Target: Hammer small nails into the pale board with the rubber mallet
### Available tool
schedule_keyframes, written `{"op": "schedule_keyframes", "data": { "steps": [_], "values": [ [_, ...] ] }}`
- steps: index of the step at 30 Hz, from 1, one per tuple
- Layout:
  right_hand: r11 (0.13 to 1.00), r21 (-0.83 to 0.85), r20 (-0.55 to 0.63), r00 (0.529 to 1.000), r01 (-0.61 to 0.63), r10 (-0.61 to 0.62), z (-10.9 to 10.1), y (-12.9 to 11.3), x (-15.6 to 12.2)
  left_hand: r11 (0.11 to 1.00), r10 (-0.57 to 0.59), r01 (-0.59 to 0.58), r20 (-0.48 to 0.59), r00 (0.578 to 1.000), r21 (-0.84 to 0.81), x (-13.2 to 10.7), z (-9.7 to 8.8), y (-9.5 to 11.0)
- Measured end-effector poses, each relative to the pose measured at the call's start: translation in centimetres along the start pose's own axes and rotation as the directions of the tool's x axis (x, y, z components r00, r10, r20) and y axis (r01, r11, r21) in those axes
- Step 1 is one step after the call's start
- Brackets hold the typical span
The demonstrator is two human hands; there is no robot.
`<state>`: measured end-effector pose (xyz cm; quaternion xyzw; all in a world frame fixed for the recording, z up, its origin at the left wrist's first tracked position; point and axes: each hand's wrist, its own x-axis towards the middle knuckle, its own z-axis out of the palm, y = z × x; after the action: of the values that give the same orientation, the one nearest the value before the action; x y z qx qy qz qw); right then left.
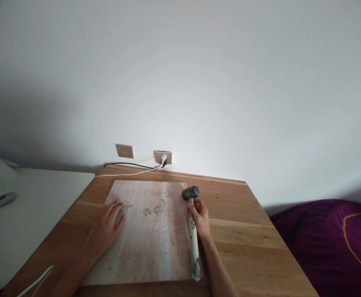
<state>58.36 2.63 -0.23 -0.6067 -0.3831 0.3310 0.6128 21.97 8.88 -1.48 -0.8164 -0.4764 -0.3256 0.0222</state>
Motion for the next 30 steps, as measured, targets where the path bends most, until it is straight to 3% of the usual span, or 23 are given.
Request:
{"op": "schedule_keyframes", "data": {
  "steps": [15,19,30],
  "values": [
    [0.999,0.050,0.017,1.000,0.012,-0.012,-0.4,1.2,0.0,0.996,-0.029,0.024,0.055,0.998,0.082,0.4,-0.3,0.3],
    [0.999,0.045,0.020,1.000,0.015,-0.016,-0.4,1.6,0.2,0.994,-0.044,0.042,0.020,0.999,0.101,0.2,-0.1,0.4],
    [0.999,0.030,0.025,0.999,0.023,-0.024,-0.4,1.0,0.3,0.996,0.068,-0.075,0.123,0.990,0.054,0.2,0.0,0.4]
  ]
}}
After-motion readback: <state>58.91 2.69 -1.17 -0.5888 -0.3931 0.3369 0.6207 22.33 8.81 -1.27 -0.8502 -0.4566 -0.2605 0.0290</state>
